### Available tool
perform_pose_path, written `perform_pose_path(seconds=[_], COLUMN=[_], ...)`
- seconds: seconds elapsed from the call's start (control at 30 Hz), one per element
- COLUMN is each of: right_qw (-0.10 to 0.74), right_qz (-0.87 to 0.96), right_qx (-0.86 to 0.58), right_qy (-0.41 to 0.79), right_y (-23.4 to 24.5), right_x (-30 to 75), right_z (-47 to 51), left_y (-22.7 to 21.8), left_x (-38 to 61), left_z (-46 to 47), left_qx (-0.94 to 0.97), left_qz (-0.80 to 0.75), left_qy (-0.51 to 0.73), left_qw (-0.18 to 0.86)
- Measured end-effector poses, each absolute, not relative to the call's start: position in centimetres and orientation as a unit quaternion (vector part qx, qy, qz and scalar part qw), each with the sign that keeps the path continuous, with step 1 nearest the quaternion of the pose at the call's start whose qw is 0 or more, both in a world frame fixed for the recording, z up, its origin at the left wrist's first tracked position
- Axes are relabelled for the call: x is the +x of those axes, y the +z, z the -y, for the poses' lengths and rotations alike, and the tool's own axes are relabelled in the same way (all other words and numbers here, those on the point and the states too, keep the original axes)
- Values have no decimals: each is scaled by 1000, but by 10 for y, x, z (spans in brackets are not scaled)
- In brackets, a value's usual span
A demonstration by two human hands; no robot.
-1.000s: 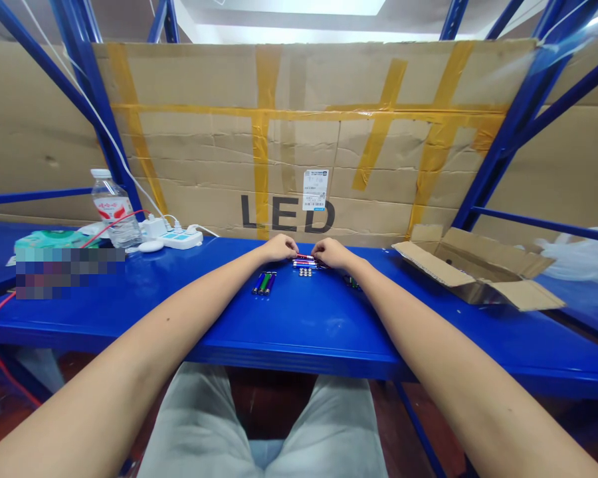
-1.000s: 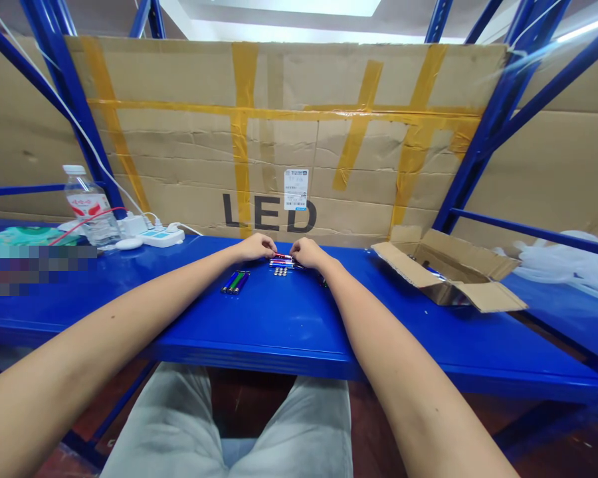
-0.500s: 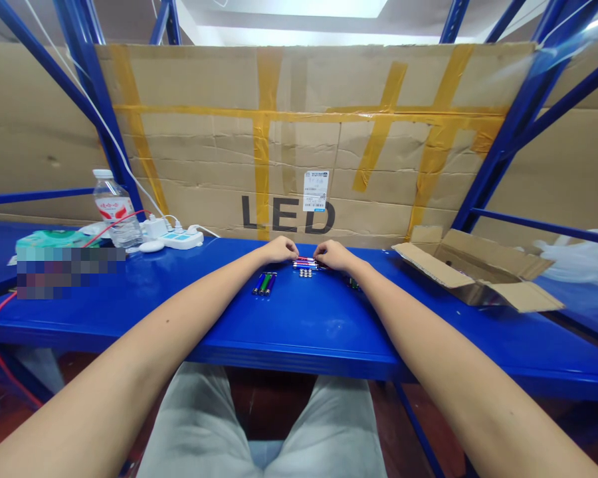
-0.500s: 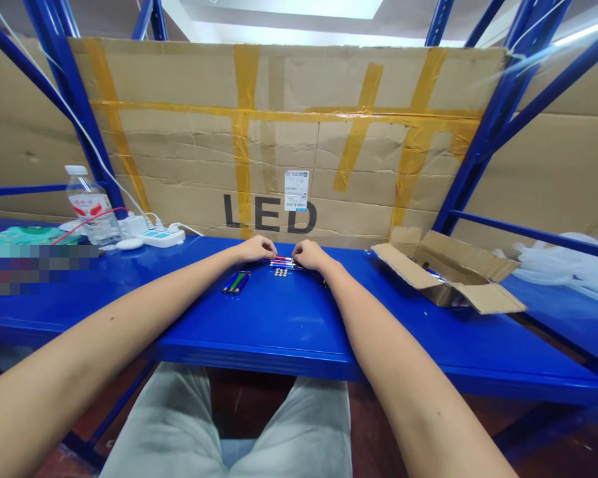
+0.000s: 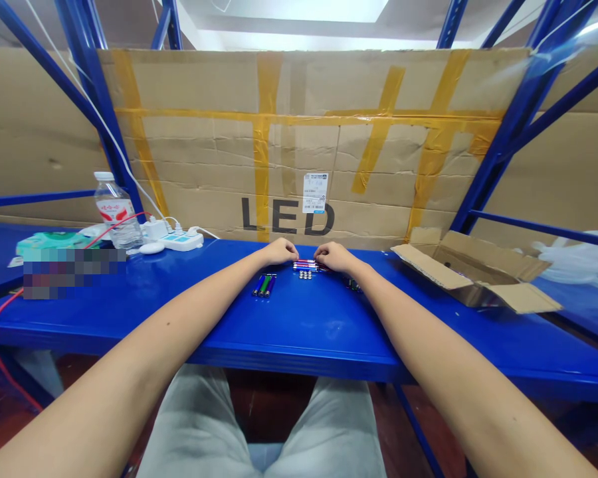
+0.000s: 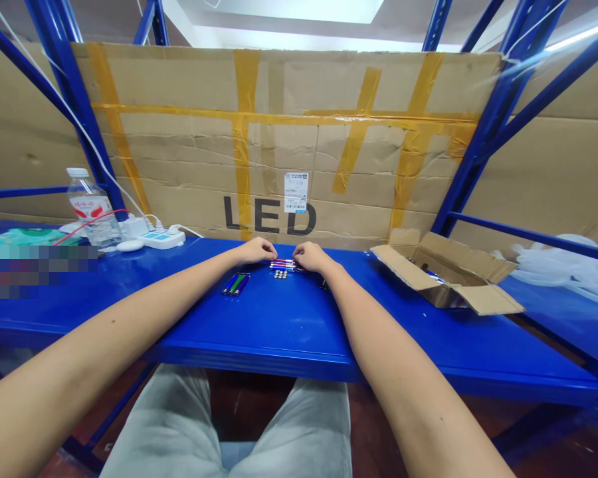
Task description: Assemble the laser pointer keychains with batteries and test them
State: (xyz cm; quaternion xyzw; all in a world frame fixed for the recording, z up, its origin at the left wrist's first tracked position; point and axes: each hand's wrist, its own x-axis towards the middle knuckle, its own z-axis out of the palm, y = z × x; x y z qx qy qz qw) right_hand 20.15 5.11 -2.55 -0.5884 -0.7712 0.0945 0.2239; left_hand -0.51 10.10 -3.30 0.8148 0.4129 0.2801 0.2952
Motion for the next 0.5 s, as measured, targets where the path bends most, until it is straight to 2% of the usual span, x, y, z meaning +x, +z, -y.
perform_pose_path(seconds=[0.2, 0.33, 0.5], right_qw=[284, 330, 252], right_qz=[769, 811, 905], right_qx=[-571, -482, -340], right_qy=[50, 17, 49], right_y=[-21, -11, -9], right_x=[208, 194, 146], right_z=[-42, -19, 13], left_y=[-21, 1, 15], left_x=[-23, -49, -65], left_z=[-93, -76, -56], left_qx=[811, 863, 884], left_qz=[-406, -383, -380], left_qy=[324, 209, 120], left_qw=[269, 255, 244])
